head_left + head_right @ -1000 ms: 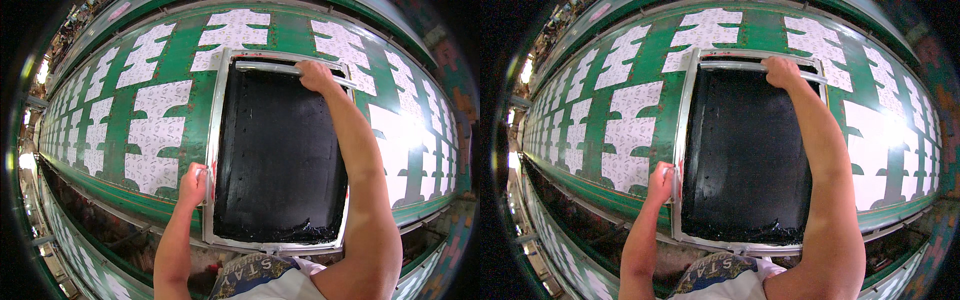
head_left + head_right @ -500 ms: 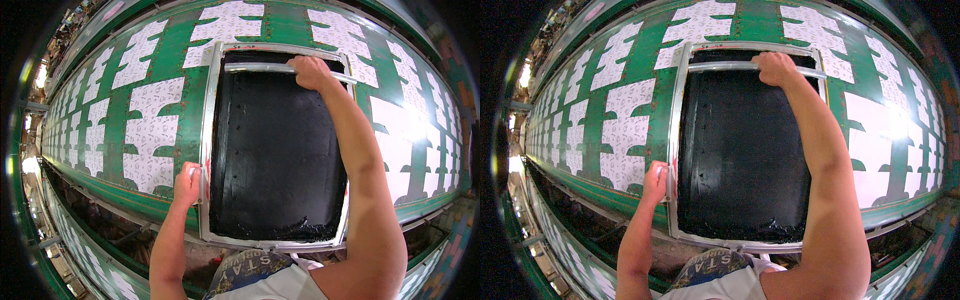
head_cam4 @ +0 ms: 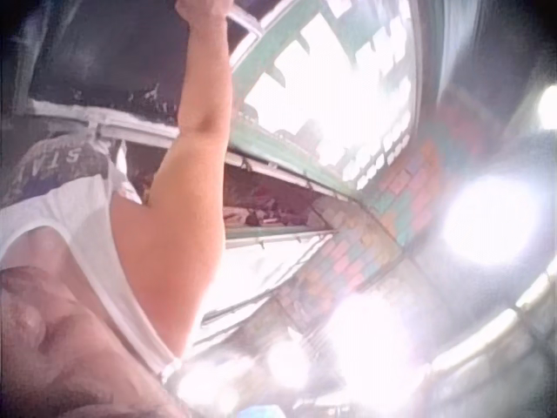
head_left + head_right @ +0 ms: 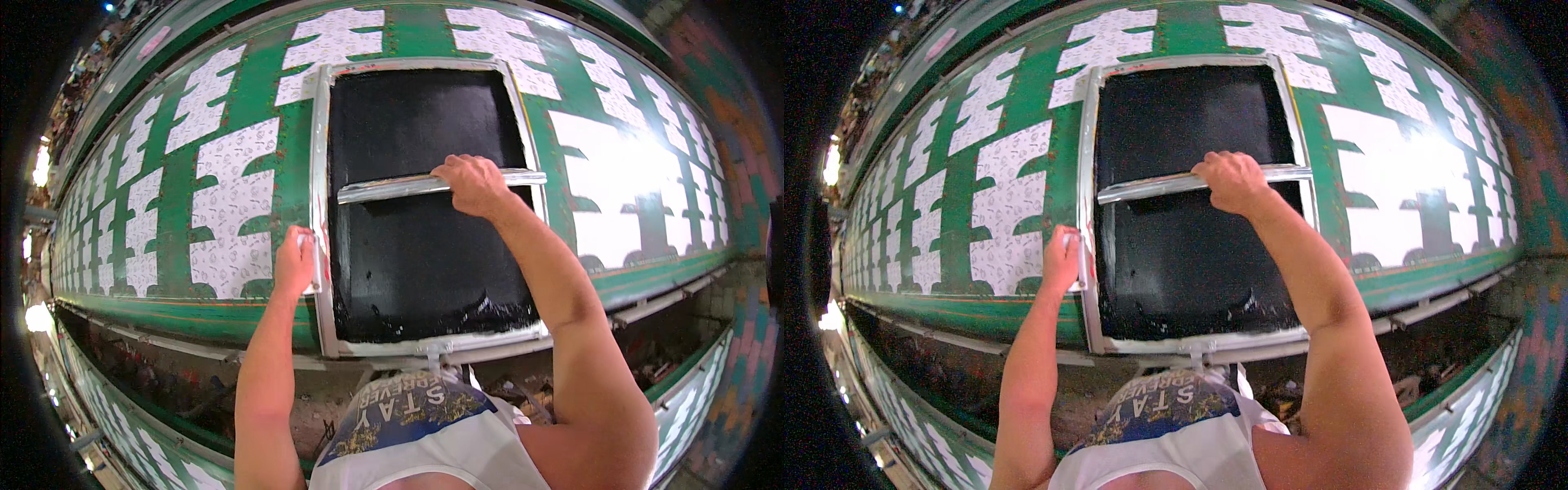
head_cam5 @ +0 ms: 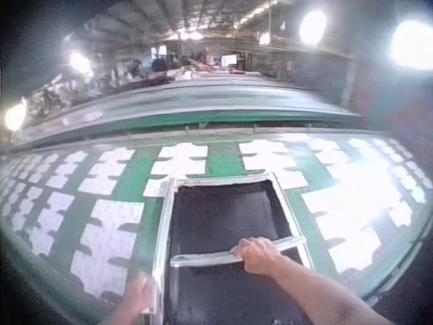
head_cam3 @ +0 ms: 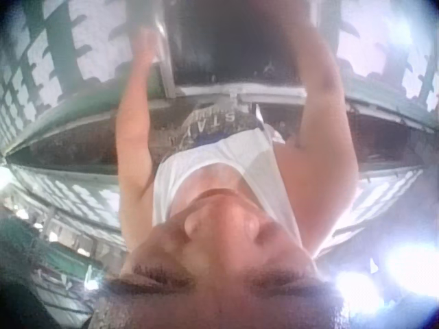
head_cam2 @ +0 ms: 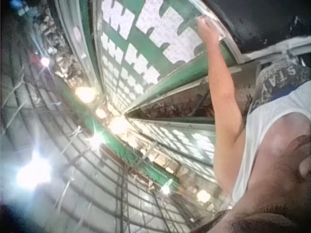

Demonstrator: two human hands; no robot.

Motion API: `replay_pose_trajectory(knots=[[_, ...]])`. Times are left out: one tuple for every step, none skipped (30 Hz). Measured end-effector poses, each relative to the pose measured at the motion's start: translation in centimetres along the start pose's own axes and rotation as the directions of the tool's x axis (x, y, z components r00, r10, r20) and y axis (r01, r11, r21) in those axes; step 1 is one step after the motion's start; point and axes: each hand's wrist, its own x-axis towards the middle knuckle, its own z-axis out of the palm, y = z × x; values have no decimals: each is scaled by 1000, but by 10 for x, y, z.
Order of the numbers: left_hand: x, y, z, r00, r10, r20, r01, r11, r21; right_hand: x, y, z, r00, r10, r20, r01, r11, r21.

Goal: The person repeatedly inks a screen-printing frame with a squeegee and pulls the ink across the mesh to print onto white paper sheets arranged on a green conveyor. The person repositions the frame between each pull and continues the cycle throughout the clip.

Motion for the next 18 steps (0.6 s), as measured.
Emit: replay_pose_trajectory(knots=[[-1,-2,0,1000,0,9,0,1000,16,-19,-13,1,1000,13,17,-13,1000,2],[0,-3,0,1000,0,16,-1,1000,31,-36,-24,2,1000,14,17,-14,1000,7],[0,-4,1,999,-33,29,32,999,32,-52,-36,2,1000,3,-1,-3,1000,17],[0,-5,1,1000,24,12,-25,999,26,-69,-48,4,999,26,27,-26,1000,17],[0,-6,1,999,47,2,-47,999,8,-86,-60,5,999,33,29,-33,999,18],[0,-7,2,997,70,-12,-70,998,-9,-103,-72,5,999,37,26,-37,999,22],[0,-7,2,999,50,-14,-50,999,1,-119,-85,6,997,60,54,-61,998,21],[-1,-7,3,999,31,-16,-31,999,13,-136,-99,7,995,70,71,-71,997,8],[-2,-7,3,1000,6,-17,-5,1000,22,-151,-110,7,993,70,94,-72,997,21],[-3,-8,3,1000,0,-16,0,1000,10,-167,-122,7,990,78,115,-80,997,20],[-3,-8,5,1000,12,-18,-12,1000,3,-181,-133,6,991,73,111,-76,997,26],[-3,-10,4,999,33,-28,-33,999,-5,-193,-143,5,986,87,145,-93,995,30],[-3,-11,4,997,55,-45,-56,998,-11,-204,-152,4,982,93,167,-101,994,37],[-3,-12,5,998,56,-42,-57,998,-14,-213,-161,3,970,113,215,-119,993,17],[-2,-14,5,997,68,-48,-70,997,-34,-220,-168,1,966,112,235,-118,993,13],[-1,-15,6,996,72,-59,-75,996,-49,-227,-172,-1,962,124,243,-130,991,8],[0,-16,7,997,50,-62,-54,996,-69,-231,-175,-2,968,112,225,-117,993,10],[0,-17,8,996,62,-69,-65,997,-42,-235,-178,-3,973,97,208,-102,995,16]])
